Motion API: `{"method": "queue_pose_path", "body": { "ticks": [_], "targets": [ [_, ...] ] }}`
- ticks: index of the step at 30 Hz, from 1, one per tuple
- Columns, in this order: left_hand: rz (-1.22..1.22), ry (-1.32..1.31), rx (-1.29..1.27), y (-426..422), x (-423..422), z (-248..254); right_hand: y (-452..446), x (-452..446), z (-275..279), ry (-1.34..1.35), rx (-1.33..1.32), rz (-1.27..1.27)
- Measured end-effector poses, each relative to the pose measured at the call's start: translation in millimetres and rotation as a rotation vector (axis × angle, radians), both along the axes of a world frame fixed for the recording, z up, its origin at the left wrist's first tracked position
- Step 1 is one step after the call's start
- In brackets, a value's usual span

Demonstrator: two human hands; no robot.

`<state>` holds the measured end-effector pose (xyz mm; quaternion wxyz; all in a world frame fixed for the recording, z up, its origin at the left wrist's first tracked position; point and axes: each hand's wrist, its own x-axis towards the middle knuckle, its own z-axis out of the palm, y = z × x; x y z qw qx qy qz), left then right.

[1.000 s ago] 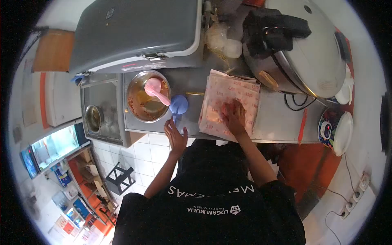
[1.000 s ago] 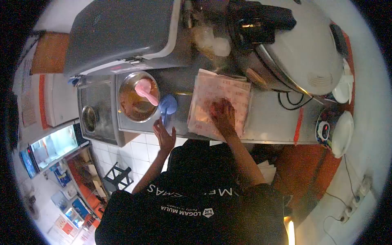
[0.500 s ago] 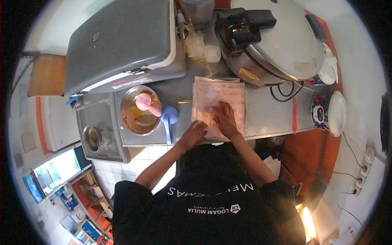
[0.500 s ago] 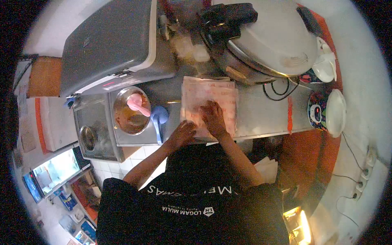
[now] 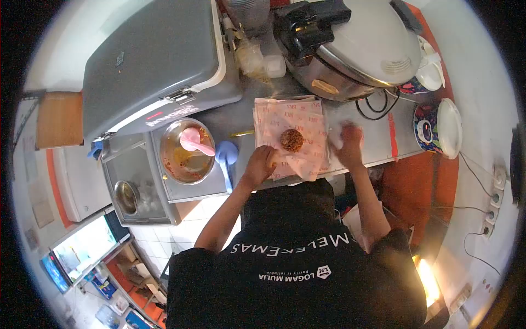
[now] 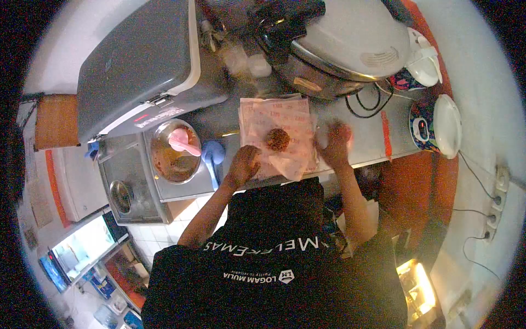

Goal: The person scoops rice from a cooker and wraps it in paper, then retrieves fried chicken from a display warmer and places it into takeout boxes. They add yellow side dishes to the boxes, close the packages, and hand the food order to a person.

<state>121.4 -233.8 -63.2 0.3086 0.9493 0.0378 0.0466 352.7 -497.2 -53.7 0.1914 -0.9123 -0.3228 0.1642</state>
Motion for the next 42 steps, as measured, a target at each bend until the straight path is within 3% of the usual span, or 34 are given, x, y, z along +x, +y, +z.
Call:
{"method": "queue_pose_path", "body": {
  "ticks": [1,3,6,9,10,12,15,17,19,20,22,26,29,30,34,37,40,42],
  "targets": [
    [0.008,-0.054,0.003,2.1,5.9,2.3,13.3,-9.4,24.9,0.212,0.093,0.170],
    [-0.066,0.058,-0.023,10.8,17.4,-1.6,36.2,-51.9,63.1,0.125,0.019,0.510],
    [0.018,0.088,-0.185,18.8,21.7,5.1,26.9,-82.6,12.7,-0.144,-0.034,0.588],
    [0.130,0.062,-0.297,34.8,30.1,-9.5,11.5,-56.5,-12.0,0.487,0.102,0.191],
    [0.152,0.062,-0.315,39.5,31.8,-10.3,14.8,-52.6,3.3,0.433,0.183,0.113],
    [0.288,0.143,-0.287,35.3,42.3,-6.4,21.9,-56.8,41.3,0.164,0.226,0.254],
    [0.417,0.102,-0.277,29.6,56.4,-17.0,22.6,-65.5,31.8,-0.048,0.288,0.387],
    [0.433,0.044,-0.296,35.7,60.2,-46.1,12.6,-78.4,-23.1,0.075,0.218,0.276],
    [0.433,-0.003,-0.337,40.2,66.7,-73.8,17.7,-69.7,-36.8,0.217,0.456,-0.038],
    [0.430,-0.025,-0.228,39.1,66.6,-81.8,20.2,-63.1,-41.7,0.290,0.570,-0.192],
    [0.413,-0.060,-0.006,36.9,66.8,-81.5,26.8,-43.6,-57.6,0.261,0.484,-0.319],
    [0.450,0.195,-0.149,20.6,64.4,-52.8,49.8,-26.4,-51.4,0.289,0.164,-0.524],
    [0.503,0.238,-0.174,14.3,59.2,-54.6,59.3,-51.2,-28.4,-0.513,0.070,-0.068],
    [0.511,0.237,-0.159,11.6,57.0,-56.5,59.7,-64.2,-32.5,-0.265,0.121,0.088],
    [0.527,-0.035,0.062,10.6,45.9,-63.5,90.8,-113.4,-40.6,-0.263,0.046,0.299],
    [0.648,0.165,0.126,5.0,30.0,-44.0,99.0,-115.9,-40.1,-0.222,0.036,0.272],
    [0.658,0.466,-0.216,0.5,27.5,-8.0,93.1,-113.3,-36.7,-0.166,-0.002,0.289],
    [0.704,0.351,-0.414,-1.9,24.1,-17.4,89.8,-111.0,-47.5,-0.230,-0.012,0.306]
  ]
}}
